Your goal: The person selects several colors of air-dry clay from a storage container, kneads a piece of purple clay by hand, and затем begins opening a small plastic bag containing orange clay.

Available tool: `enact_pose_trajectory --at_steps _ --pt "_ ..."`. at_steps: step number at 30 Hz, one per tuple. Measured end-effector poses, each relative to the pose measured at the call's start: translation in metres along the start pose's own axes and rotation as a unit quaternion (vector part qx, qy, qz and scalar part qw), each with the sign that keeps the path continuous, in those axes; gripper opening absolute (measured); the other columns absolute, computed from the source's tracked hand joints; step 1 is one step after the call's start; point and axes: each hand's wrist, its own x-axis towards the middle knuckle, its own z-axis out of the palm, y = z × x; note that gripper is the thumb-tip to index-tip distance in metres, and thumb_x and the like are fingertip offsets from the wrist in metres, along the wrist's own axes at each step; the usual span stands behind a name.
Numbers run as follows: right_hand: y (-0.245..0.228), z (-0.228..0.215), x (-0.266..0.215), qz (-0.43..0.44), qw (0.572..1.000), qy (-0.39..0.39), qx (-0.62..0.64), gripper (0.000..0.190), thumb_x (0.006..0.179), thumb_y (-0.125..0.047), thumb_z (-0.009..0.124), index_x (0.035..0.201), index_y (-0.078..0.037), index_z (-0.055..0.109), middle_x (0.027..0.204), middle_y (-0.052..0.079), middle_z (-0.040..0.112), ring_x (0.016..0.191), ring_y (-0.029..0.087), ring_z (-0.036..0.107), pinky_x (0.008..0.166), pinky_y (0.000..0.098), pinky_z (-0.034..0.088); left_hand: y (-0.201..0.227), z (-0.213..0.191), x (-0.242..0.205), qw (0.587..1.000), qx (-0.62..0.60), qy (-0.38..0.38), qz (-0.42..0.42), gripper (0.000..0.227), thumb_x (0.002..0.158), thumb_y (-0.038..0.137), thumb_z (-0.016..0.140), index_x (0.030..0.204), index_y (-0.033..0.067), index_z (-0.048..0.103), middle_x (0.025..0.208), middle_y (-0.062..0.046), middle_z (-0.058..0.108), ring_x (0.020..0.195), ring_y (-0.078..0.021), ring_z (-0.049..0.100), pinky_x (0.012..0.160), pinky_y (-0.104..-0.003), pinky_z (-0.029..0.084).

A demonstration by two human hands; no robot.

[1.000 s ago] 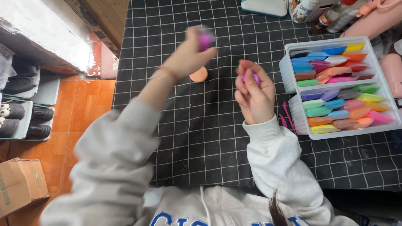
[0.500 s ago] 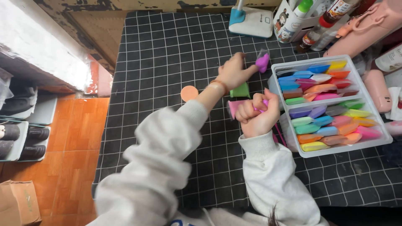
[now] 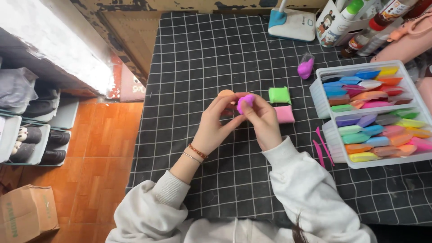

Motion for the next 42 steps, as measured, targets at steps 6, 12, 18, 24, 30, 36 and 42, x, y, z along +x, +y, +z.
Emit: enact_pose_trajectory --at_steps 6,12,18,24,30,36,42 --pt "0.000 0.024 -0.002 0.040 0.999 0.009 0.021 0.033 0.095 -0.019 0.076 0.123 -0.003 0.068 0.103 0.007 0.071 0.088 0.015 0.074 0.081 0.0286 0.065 -0.009 -0.013 -0.004 0.987 0.110 0.061 0.098 0.060 0.081 0.007 0.089 0.135 0.0049 0.062 0.113 -0.007 0.065 0.091 -0.0245 0.074 0.074 -0.031 0.067" --pt "0.025 0.004 0.003 -0.023 0.991 0.000 -0.131 0.022 0.093 -0.011 0.081 0.106 0.004 0.072 0.085 0.013 0.072 0.073 0.020 0.076 0.064 0.0333 0.066 -0.037 -0.014 -0.007 0.972 0.212 0.026 0.102 0.035 0.080 0.009 0.086 0.112 0.0096 0.072 0.092 0.000 0.064 0.073 -0.0217 0.073 0.059 -0.028 0.065" --pt "0.017 0.003 0.003 -0.037 0.988 0.013 -0.149 0.009 0.095 -0.006 0.077 0.094 0.001 0.074 0.068 0.012 0.071 0.056 0.019 0.074 0.054 0.0289 0.063 -0.033 -0.012 -0.006 0.997 0.043 0.056 0.027 0.010 0.085 0.004 0.081 0.095 0.0043 0.078 0.071 -0.005 0.069 0.054 -0.0152 0.070 0.049 -0.024 0.061" --pt "0.020 -0.024 0.010 -0.053 0.986 0.076 -0.140 0.008 0.103 0.002 0.063 0.103 -0.002 0.070 0.070 0.015 0.067 0.052 0.019 0.067 0.056 0.0273 0.058 -0.003 -0.011 -0.003 0.979 -0.094 0.160 -0.081 0.004 0.090 0.000 0.072 0.090 -0.0016 0.075 0.059 -0.013 0.067 0.049 -0.0177 0.067 0.045 -0.027 0.058" --pt "0.004 -0.016 0.006 -0.075 0.991 0.103 -0.036 0.027 0.108 -0.020 0.061 0.122 0.002 0.070 0.099 0.012 0.070 0.069 0.009 0.066 0.062 0.0223 0.064 -0.015 0.002 0.003 0.956 -0.229 0.146 -0.108 0.027 0.106 0.012 0.059 0.125 -0.0043 0.068 0.114 -0.028 0.070 0.095 -0.0289 0.072 0.085 -0.043 0.064" --pt "-0.008 0.004 -0.010 -0.105 0.990 0.013 -0.099 0.033 0.106 -0.018 0.060 0.136 -0.002 0.063 0.125 0.009 0.050 0.064 0.004 0.052 0.043 0.0160 0.054 -0.028 0.014 -0.011 0.952 -0.267 0.038 -0.145 0.035 0.109 0.013 0.051 0.141 -0.0008 0.059 0.129 -0.027 0.065 0.111 -0.0299 0.068 0.098 -0.044 0.059" --pt "0.001 -0.004 -0.003 -0.045 0.996 0.004 -0.077 0.035 0.099 -0.011 0.069 0.132 0.001 0.067 0.098 0.007 0.061 0.058 0.008 0.055 0.040 0.0216 0.057 -0.018 0.009 -0.007 0.990 -0.104 0.029 -0.086 0.025 0.101 0.007 0.064 0.124 -0.0025 0.067 0.098 -0.019 0.075 0.087 -0.0220 0.076 0.080 -0.035 0.065"
